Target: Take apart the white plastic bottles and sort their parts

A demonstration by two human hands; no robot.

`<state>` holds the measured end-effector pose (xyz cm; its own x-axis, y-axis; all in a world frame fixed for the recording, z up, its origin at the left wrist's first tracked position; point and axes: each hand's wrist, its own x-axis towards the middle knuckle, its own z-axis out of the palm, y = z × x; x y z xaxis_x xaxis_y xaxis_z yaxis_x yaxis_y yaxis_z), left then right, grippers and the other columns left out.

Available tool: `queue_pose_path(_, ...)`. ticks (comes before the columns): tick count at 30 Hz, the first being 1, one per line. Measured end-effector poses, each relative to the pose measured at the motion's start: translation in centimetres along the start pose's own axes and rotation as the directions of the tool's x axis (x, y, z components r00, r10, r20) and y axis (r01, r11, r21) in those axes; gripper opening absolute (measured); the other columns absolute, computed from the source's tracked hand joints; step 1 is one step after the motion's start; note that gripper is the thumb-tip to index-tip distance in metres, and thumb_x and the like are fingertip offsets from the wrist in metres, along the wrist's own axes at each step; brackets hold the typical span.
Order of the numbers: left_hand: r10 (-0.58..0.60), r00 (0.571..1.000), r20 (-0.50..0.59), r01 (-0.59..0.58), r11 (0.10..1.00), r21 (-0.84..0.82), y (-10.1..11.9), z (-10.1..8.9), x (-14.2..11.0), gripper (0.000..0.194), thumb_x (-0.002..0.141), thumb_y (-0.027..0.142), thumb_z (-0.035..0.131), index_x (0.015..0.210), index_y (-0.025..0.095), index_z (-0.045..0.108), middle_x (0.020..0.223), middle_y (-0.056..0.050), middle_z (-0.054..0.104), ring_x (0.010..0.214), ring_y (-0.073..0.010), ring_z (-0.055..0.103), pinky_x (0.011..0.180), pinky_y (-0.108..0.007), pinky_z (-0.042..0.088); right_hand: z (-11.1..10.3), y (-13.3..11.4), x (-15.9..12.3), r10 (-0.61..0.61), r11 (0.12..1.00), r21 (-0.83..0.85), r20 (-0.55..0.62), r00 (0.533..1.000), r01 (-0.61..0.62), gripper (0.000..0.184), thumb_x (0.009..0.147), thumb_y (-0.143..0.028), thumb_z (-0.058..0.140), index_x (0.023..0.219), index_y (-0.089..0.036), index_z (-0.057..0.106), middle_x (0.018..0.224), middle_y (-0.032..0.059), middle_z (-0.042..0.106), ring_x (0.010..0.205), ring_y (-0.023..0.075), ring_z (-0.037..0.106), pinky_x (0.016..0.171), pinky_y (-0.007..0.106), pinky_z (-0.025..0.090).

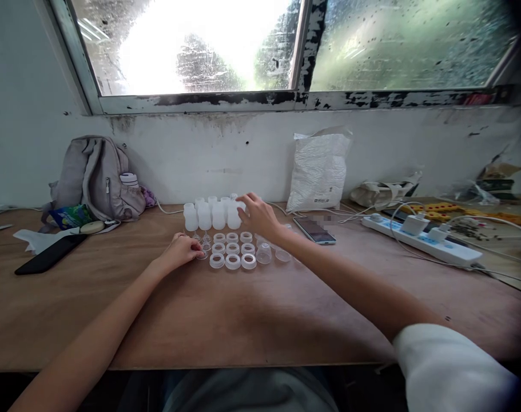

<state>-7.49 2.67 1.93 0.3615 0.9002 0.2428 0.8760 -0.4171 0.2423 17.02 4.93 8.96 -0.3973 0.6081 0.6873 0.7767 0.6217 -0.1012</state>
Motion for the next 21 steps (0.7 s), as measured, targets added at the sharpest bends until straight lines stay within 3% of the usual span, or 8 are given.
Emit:
queue_pose_path(4,0.017,1.0,-0.015,-0.017,1.0,0.012,-0.1,0.1,0.2,0.015,0.067,0.036,0.06,0.069,0.022,0.064,0.069,0.002,0.068,0.069,-0.0161,0.059,0.094,-0.042,0.021,2.2,2.3,5.7,0.118,0.989,-0.098,0.118,0.986,-0.106,0.042,0.082,-0.024,0.039,0.122,-0.014,0.036,0.122,0.0136,0.042,0.103,0.0236,0.046,0.081,0.033,0.038)
queue_pose_path(7,0.018,1.0,-0.017,-0.018,1.0,0.008,-0.3,0.3,0.2,0.013,0.068,0.035,0.059,0.069,0.022,0.063,0.066,0.002,0.067,0.066,-0.0153,0.059,0.094,-0.041,0.021,4.0,3.3,7.4,0.204,0.972,-0.16,0.233,0.951,-0.169,0.047,0.08,-0.03,0.043,0.124,-0.016,0.034,0.126,0.0134,0.04,0.112,0.0277,0.039,0.086,0.04,0.034)
queue_pose_path(10,0.019,1.0,-0.003,-0.019,1.0,0.0,-0.3,0.3,0.1,0.014,0.07,0.035,0.057,0.073,0.022,0.062,0.07,0.002,0.068,0.069,-0.0162,0.06,0.094,-0.042,0.022,5.2,3.6,7.3,0.207,0.97,-0.183,0.284,0.936,-0.159,0.041,0.077,-0.032,0.048,0.115,-0.017,0.044,0.118,0.013,0.049,0.11,0.0284,0.04,0.086,0.042,0.033)
queue_pose_path(14,0.029,1.0,-0.002,-0.029,0.999,0.015,-0.2,0.0,-0.3,0.023,0.071,0.037,0.056,0.09,0.024,0.059,0.076,0.002,0.068,0.08,-0.0184,0.06,0.093,-0.043,0.022,5.7,3.2,6.4,0.21,0.966,-0.205,0.286,0.935,-0.154,0.037,0.078,-0.03,0.048,0.112,-0.016,0.043,0.107,0.0137,0.056,0.104,0.0276,0.045,0.083,0.041,0.034)
queue_pose_path(17,0.052,0.999,0.0,-0.052,0.998,0.036,0.2,-0.2,-0.8,0.029,0.073,0.039,0.053,0.098,0.025,0.056,0.078,0.002,0.068,0.084,-0.0192,0.058,0.093,-0.043,0.022,5.4,2.8,5.9,0.197,0.968,-0.203,0.263,0.944,-0.146,0.035,0.078,-0.031,0.05,0.109,-0.016,0.043,0.099,0.0125,0.059,0.1,0.0267,0.046,0.079,0.038,0.035)
queue_pose_path(21,0.088,0.994,-0.06,-0.082,0.993,0.088,0.6,-0.5,-1.1,0.028,0.077,0.042,0.047,0.095,0.024,0.058,0.082,0.0,0.067,0.084,-0.0199,0.058,0.091,-0.042,0.026,4.1,2.5,5.3,0.149,0.98,-0.165,0.23,0.962,-0.112,0.033,0.077,-0.031,0.053,0.106,-0.017,0.044,0.091,0.01,0.06,0.096,0.0241,0.047,0.076,0.033,0.036)
